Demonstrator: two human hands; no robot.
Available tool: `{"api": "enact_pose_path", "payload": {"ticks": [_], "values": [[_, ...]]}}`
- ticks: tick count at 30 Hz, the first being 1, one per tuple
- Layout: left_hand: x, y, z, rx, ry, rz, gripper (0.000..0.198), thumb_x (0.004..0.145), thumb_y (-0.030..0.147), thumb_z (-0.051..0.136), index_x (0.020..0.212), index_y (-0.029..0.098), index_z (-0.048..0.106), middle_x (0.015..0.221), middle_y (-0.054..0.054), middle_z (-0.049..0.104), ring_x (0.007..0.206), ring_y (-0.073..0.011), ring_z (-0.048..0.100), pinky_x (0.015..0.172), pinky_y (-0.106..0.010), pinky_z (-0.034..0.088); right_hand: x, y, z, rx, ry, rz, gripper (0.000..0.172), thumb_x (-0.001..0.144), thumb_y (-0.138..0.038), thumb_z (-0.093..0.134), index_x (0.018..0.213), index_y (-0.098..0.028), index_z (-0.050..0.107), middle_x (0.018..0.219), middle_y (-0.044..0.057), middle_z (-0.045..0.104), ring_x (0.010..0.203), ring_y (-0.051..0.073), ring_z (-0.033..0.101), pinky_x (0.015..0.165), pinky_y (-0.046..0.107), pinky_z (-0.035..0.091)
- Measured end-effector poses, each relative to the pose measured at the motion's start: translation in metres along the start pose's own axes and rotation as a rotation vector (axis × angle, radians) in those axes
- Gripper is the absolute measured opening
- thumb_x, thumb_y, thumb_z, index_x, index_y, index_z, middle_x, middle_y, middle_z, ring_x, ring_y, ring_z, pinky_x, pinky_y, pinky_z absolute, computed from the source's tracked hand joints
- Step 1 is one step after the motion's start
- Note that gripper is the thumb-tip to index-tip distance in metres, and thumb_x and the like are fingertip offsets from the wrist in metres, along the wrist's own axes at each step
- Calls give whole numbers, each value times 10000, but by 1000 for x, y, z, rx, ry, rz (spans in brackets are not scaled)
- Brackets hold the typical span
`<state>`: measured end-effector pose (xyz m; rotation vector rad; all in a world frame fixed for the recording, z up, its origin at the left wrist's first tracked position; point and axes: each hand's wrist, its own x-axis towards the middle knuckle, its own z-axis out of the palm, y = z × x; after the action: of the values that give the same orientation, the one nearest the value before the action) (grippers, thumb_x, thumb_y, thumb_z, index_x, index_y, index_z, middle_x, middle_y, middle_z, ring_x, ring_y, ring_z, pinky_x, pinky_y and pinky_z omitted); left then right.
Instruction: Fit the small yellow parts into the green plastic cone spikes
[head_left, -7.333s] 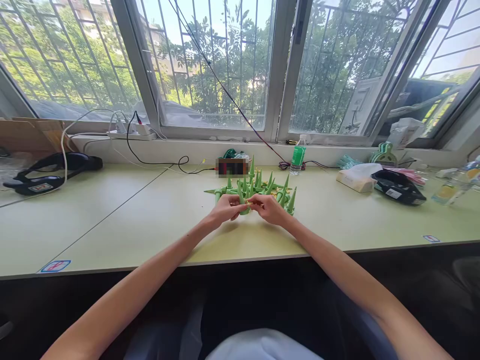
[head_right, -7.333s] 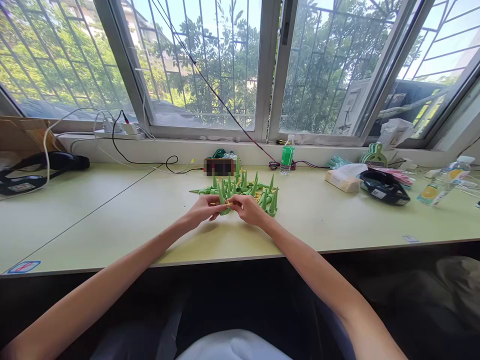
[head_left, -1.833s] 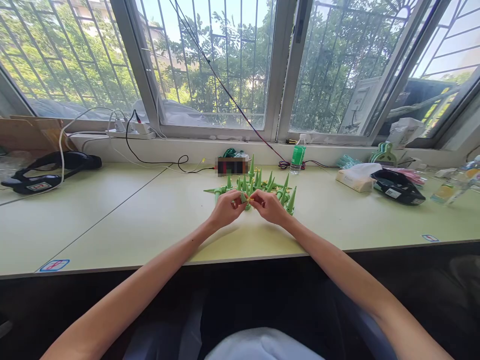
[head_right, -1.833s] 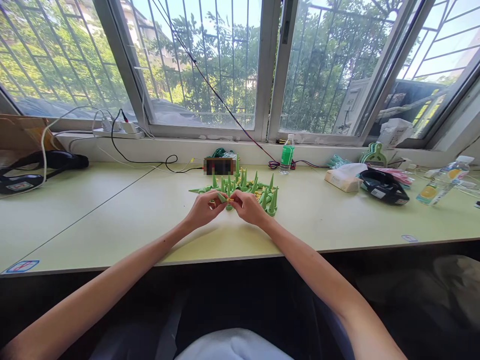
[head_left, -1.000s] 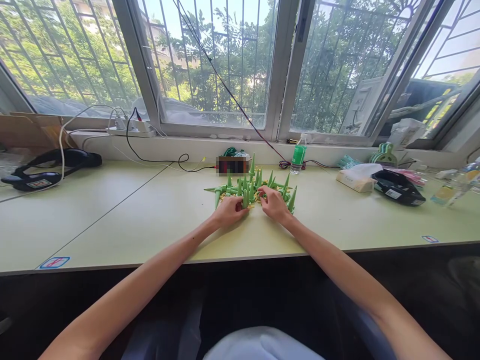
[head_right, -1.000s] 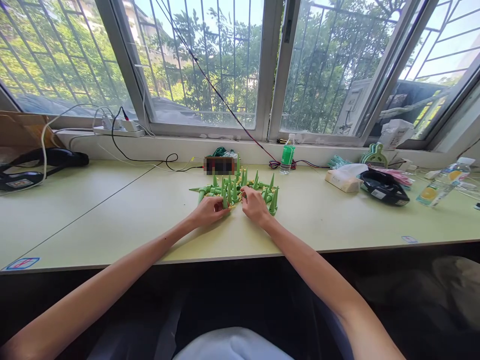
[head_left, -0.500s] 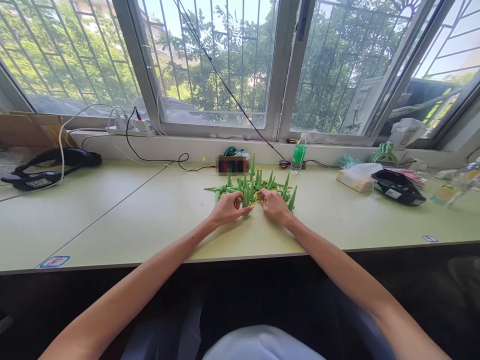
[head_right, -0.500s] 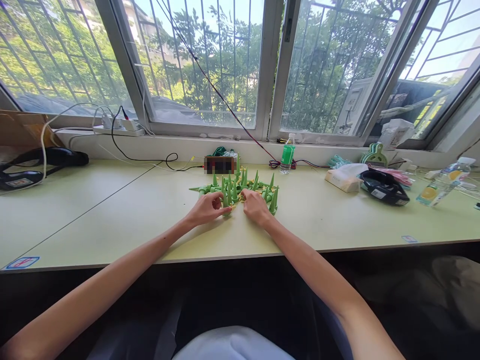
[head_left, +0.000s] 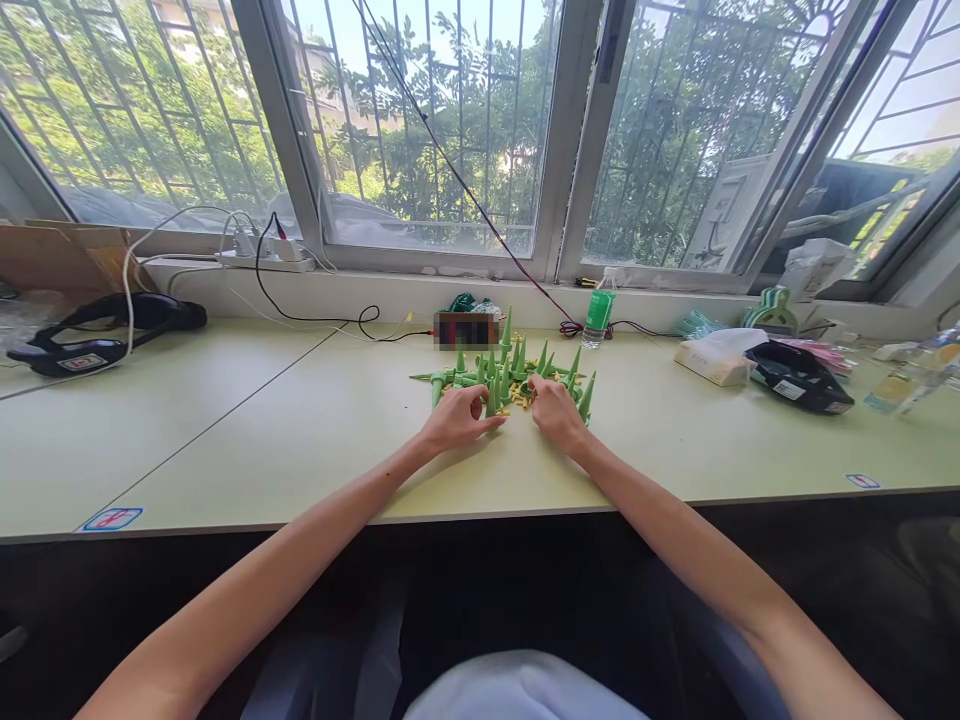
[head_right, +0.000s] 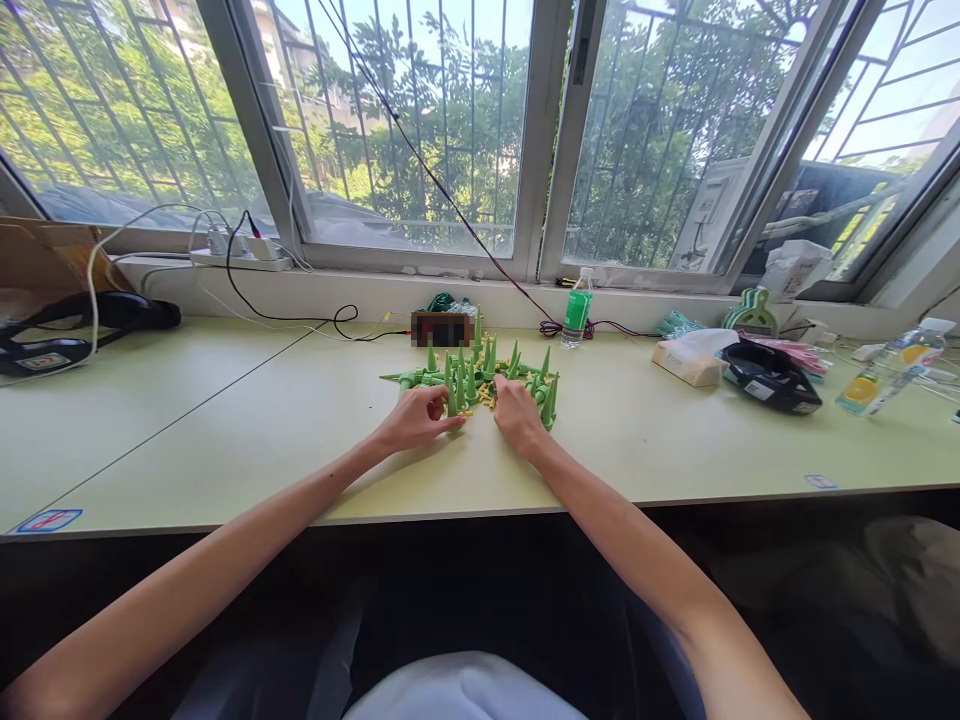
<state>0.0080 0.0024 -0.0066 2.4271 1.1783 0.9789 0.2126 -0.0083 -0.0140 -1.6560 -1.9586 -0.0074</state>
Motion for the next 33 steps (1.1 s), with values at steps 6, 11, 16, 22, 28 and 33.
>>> {"api": "enact_pose_path", "payload": {"ticks": [6, 11, 16, 22, 28, 33], "values": [[0, 0, 0, 4, -11, -8, 359, 720, 411, 723, 637, 188, 455, 524, 58, 480, 497, -90, 394, 540, -246, 308, 0, 0, 0, -13, -10, 29, 309, 800, 19, 476, 1018, -155, 611, 906, 149, 674, 806, 247, 623, 648, 290, 365], [0, 1, 1, 11, -22, -19, 397, 731, 443, 709, 627, 193, 419, 540, 47, 483, 511, -99, 401, 545, -254, 304, -2, -3, -3, -40, -72, 45, 313, 833, -3, 462, 1082, -143, 590, 983, 154, 668, 857, 246, 629, 659, 279, 359], [0, 0, 1, 19, -36, -21, 386, 738, 426, 699, 632, 194, 409, 553, 47, 485, 521, -101, 400, 556, -261, 302, -2, -5, -5, -43, -87, 12, 345, 830, 6, 434, 1102, -146, 582, 1051, 135, 671, 900, 224, 624, 675, 259, 363], [0, -1, 1, 27, -35, -15, 382, 741, 424, 692, 632, 195, 407, 555, 48, 485, 524, -102, 400, 557, -264, 299, -2, -5, -6, -60, -87, 14, 384, 820, 27, 411, 1124, -151, 565, 999, 133, 678, 841, 223, 624, 639, 263, 344], [1, -1, 1, 36, -36, -13, 382, 742, 415, 685, 627, 195, 394, 559, 46, 488, 524, -101, 398, 562, -266, 299, -2, -5, -5, -90, -133, 45, 394, 845, -2, 422, 1190, -155, 532, 959, 144, 677, 819, 241, 631, 608, 266, 330], [0, -1, 1, 32, -37, -20, 386, 742, 411, 687, 627, 196, 387, 555, 49, 484, 523, -102, 398, 559, -266, 298, -2, -5, -4, -84, -131, 28, 356, 854, -12, 430, 1162, -157, 532, 971, 145, 670, 825, 242, 621, 616, 272, 331]]}}
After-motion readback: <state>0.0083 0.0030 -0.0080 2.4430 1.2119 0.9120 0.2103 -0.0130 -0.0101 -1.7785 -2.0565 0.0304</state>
